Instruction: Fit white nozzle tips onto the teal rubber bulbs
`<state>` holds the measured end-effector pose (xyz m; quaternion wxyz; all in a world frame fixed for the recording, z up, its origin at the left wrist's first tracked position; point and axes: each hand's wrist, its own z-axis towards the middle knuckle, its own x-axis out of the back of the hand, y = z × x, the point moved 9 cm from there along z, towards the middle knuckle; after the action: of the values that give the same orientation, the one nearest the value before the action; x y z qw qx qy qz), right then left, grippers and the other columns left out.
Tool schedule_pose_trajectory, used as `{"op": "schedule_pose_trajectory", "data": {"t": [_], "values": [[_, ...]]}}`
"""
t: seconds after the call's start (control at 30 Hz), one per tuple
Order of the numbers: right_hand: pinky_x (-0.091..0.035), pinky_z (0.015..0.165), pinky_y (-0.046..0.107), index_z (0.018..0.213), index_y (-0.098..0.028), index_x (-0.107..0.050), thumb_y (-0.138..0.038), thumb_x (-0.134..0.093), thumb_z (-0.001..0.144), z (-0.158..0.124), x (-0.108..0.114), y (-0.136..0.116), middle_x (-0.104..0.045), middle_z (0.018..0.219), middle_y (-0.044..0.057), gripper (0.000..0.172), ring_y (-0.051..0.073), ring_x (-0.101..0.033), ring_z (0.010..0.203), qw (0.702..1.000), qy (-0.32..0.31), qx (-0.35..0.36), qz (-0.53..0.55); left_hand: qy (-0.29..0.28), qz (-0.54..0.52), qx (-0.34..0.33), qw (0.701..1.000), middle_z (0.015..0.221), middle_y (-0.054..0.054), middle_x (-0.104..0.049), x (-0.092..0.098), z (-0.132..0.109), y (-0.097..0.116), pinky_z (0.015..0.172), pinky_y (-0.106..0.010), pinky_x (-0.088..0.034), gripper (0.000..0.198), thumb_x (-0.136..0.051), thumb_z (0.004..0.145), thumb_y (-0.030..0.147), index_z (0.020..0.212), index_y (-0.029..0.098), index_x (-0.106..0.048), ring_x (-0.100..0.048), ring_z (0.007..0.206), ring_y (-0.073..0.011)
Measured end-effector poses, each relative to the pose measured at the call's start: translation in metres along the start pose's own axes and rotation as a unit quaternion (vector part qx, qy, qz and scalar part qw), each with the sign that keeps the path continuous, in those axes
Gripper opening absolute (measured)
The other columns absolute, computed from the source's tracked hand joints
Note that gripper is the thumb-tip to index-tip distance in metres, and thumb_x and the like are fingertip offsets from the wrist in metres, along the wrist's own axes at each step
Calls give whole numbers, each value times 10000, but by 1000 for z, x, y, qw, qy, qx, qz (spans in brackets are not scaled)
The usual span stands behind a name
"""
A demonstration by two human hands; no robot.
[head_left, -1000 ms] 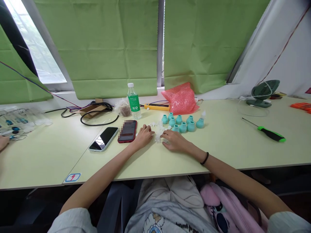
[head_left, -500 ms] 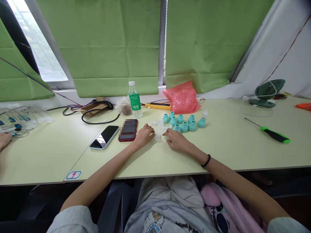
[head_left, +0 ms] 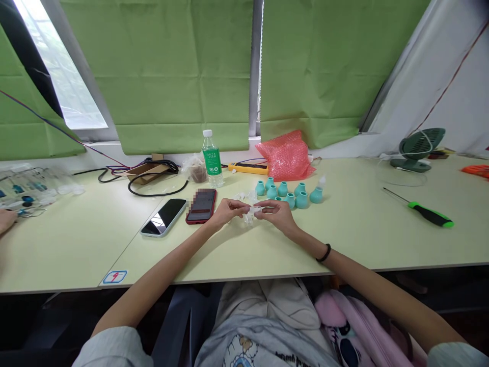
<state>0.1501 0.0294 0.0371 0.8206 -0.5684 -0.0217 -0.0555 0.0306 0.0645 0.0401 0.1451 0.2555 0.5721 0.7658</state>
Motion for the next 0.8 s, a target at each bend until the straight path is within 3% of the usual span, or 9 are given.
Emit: {"op": "schedule_pose_trajectory", "data": {"t": [0.2,0.53,0.8], "values": [[-513,637,326,774,-117,-613,-232,-709,466,-3,-5,11,-643,711,62,343,194,-617,642,992,0,-80,95,9,33,0,999,528,-5,-559,0,-3,4,496,-186,-363,257,-626,584,301,752,109,-656,-439,502,-67],[-514,509,286,725,-85,-621,-267,-704,488,-3,-6,21,-641,633,72,309,195,-617,541,993,13,-76,93,20,24,3,1000,627,-46,-605,1,-2,3,508,-203,-392,231,-628,580,303,696,105,-658,-468,546,-86],[-509,498,280,724,-91,-620,-276,-691,511,-3,-8,18,-638,631,69,291,189,-614,529,993,4,-69,98,29,38,-59,997,659,-48,-584,2,-3,12,501,-200,-397,197,-605,608,274,704,108,-650,-475,570,-92]]}}
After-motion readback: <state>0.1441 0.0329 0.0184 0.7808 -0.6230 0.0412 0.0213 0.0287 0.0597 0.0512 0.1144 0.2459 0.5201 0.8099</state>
